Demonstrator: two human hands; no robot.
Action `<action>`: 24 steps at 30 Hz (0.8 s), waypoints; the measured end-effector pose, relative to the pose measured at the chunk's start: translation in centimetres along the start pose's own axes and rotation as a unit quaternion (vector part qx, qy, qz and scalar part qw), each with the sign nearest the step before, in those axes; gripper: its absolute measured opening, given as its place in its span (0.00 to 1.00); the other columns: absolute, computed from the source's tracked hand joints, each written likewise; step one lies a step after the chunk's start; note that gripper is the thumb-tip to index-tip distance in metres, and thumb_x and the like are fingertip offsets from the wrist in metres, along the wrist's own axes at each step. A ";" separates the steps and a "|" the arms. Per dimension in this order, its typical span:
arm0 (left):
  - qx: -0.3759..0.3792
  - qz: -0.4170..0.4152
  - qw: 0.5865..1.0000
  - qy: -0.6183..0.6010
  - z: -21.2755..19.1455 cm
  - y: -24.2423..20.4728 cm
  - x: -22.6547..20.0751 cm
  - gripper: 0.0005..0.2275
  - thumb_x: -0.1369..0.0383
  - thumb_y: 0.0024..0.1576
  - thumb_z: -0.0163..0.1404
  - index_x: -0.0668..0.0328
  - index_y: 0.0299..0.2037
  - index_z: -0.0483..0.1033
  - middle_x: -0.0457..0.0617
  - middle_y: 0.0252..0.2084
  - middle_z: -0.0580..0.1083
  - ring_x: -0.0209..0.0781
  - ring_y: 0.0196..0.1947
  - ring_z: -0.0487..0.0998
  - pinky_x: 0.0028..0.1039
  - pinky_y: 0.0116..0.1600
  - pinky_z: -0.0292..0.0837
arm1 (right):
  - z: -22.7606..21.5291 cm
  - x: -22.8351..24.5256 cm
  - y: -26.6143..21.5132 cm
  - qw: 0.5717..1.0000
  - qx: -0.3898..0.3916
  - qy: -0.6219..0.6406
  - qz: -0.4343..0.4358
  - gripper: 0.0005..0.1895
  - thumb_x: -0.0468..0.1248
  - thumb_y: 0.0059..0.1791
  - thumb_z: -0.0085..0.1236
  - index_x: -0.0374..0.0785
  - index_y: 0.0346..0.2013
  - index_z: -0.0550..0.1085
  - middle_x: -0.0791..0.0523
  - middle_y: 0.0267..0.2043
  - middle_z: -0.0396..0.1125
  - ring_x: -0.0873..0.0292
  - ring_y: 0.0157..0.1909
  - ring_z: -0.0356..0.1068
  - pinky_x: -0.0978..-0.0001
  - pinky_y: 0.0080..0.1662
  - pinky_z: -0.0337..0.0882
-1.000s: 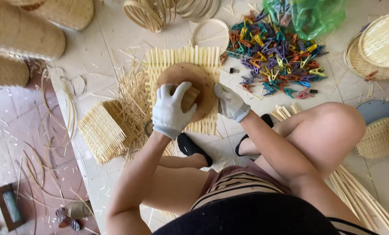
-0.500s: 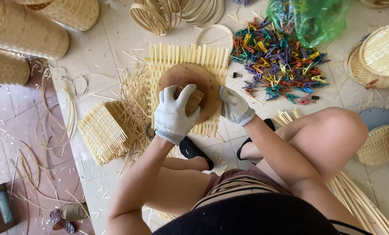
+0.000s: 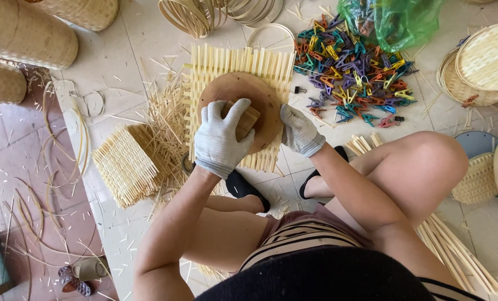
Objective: The person is seen weaving a bamboo basket, using bamboo strips and a wooden mold.
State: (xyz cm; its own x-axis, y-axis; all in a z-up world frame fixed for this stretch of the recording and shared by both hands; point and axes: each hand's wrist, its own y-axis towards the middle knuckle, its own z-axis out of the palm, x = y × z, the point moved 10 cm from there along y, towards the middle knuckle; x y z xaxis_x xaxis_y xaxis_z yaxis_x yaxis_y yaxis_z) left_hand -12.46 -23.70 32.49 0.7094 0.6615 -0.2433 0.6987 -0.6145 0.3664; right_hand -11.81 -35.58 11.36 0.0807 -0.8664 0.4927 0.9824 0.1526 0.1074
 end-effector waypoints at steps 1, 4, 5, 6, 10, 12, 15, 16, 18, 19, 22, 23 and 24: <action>-0.001 0.000 1.000 0.001 0.0 0.0 0.0 0.28 0.63 0.47 0.65 0.44 0.60 0.73 0.57 0.53 0.68 0.58 0.54 0.71 0.41 0.50 0.76 | -0.4 -0.1 0.0 1.000 -0.006 -0.004 -0.005 0.32 0.51 0.58 0.48 0.31 0.69 0.61 0.49 0.68 0.64 0.51 0.68 0.66 0.55 0.66 0.68; -0.002 0.000 1.000 0.005 0.0 0.0 0.0 0.28 0.63 0.47 0.65 0.43 0.60 0.73 0.57 0.52 0.68 0.57 0.54 0.71 0.41 0.50 0.76 | -0.5 -0.1 0.1 1.000 -0.013 -0.015 -0.015 0.33 0.51 0.57 0.48 0.31 0.69 0.60 0.49 0.68 0.63 0.51 0.68 0.65 0.55 0.67 0.67; -0.002 -0.001 1.000 0.006 0.0 0.0 0.0 0.28 0.63 0.46 0.65 0.43 0.60 0.73 0.56 0.52 0.69 0.57 0.54 0.71 0.41 0.50 0.76 | -0.3 0.0 0.1 0.999 -0.015 -0.021 -0.019 0.33 0.52 0.57 0.48 0.32 0.69 0.60 0.49 0.68 0.63 0.51 0.69 0.65 0.55 0.67 0.67; -0.002 -0.002 1.000 0.006 -0.1 0.1 -0.1 0.28 0.63 0.46 0.65 0.43 0.60 0.73 0.56 0.52 0.69 0.57 0.54 0.71 0.41 0.50 0.76 | -0.3 -0.1 0.0 1.000 -0.014 -0.021 -0.018 0.33 0.52 0.57 0.48 0.32 0.69 0.60 0.49 0.68 0.63 0.51 0.69 0.65 0.55 0.67 0.67; -0.010 -0.001 1.000 0.013 -0.5 0.2 -0.2 0.27 0.64 0.46 0.64 0.43 0.59 0.74 0.56 0.51 0.69 0.57 0.52 0.71 0.42 0.50 0.76 | 0.0 0.3 -0.1 0.998 -0.035 -0.034 -0.025 0.31 0.51 0.58 0.47 0.30 0.68 0.62 0.48 0.68 0.63 0.50 0.69 0.65 0.55 0.68 0.66; -0.021 0.004 1.000 0.013 -0.5 0.1 -0.2 0.27 0.64 0.46 0.64 0.43 0.59 0.74 0.55 0.51 0.69 0.57 0.52 0.71 0.42 0.50 0.76 | 0.4 0.3 -0.3 0.999 -0.027 -0.034 -0.022 0.30 0.50 0.59 0.46 0.30 0.68 0.62 0.48 0.68 0.63 0.50 0.68 0.65 0.55 0.68 0.66; -0.042 -0.004 0.999 0.013 -1.0 0.1 0.3 0.26 0.64 0.46 0.62 0.42 0.58 0.74 0.54 0.49 0.70 0.57 0.51 0.72 0.42 0.49 0.76 | 0.5 0.1 0.0 0.999 -0.016 -0.031 -0.027 0.28 0.47 0.59 0.46 0.35 0.69 0.60 0.51 0.70 0.61 0.52 0.70 0.62 0.54 0.70 0.63; -0.046 0.005 0.999 -0.005 -1.1 0.1 0.2 0.25 0.63 0.48 0.62 0.41 0.58 0.74 0.54 0.49 0.71 0.58 0.50 0.73 0.43 0.48 0.75 | 0.2 0.1 0.1 0.999 -0.025 -0.032 -0.029 0.28 0.48 0.59 0.44 0.36 0.71 0.59 0.52 0.70 0.61 0.52 0.70 0.62 0.55 0.71 0.62; -0.064 -0.007 0.998 -0.002 -1.9 -0.4 0.7 0.24 0.62 0.49 0.62 0.40 0.57 0.74 0.53 0.48 0.72 0.58 0.49 0.73 0.44 0.48 0.75 | -0.2 -0.5 0.6 0.999 -0.010 -0.030 -0.009 0.29 0.48 0.59 0.43 0.37 0.72 0.59 0.52 0.70 0.61 0.52 0.71 0.61 0.56 0.71 0.61; -0.062 0.005 0.998 -0.021 -2.2 -0.3 0.5 0.24 0.61 0.48 0.61 0.40 0.58 0.73 0.54 0.49 0.72 0.61 0.49 0.73 0.45 0.48 0.74 | -1.0 -0.6 0.9 1.000 -0.017 -0.022 -0.008 0.29 0.48 0.60 0.42 0.38 0.73 0.58 0.53 0.71 0.60 0.53 0.71 0.60 0.57 0.72 0.61; -0.070 0.003 0.997 -0.035 -1.6 -0.5 1.1 0.24 0.60 0.48 0.60 0.39 0.57 0.73 0.55 0.48 0.72 0.63 0.49 0.73 0.47 0.48 0.74 | -1.1 -0.4 2.4 0.998 0.022 -0.059 -0.014 0.34 0.50 0.58 0.47 0.39 0.76 0.56 0.53 0.74 0.58 0.52 0.73 0.59 0.57 0.73 0.60; -0.062 0.008 0.997 -0.051 -0.7 -0.5 1.2 0.23 0.59 0.49 0.60 0.38 0.57 0.73 0.55 0.47 0.71 0.63 0.49 0.73 0.48 0.48 0.74 | -0.9 0.3 2.4 0.993 0.041 -0.103 -0.043 0.39 0.53 0.56 0.52 0.40 0.78 0.55 0.54 0.75 0.57 0.52 0.74 0.58 0.56 0.74 0.59; -0.072 -0.009 0.997 -0.038 -0.6 -0.8 1.3 0.23 0.59 0.49 0.60 0.38 0.57 0.73 0.55 0.47 0.71 0.63 0.49 0.73 0.48 0.48 0.74 | 2.2 0.4 1.7 0.993 0.059 -0.099 -0.028 0.39 0.53 0.56 0.52 0.40 0.78 0.55 0.54 0.75 0.57 0.52 0.74 0.58 0.56 0.74 0.59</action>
State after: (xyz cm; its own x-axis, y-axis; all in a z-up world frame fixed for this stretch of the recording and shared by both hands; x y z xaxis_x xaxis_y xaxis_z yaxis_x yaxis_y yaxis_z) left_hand -12.16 -22.09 32.46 0.7061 0.6337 -0.3160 0.6943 -0.5318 0.4849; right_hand -10.43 -34.60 13.58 -0.0194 -0.7658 0.6427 0.9571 0.1717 0.2334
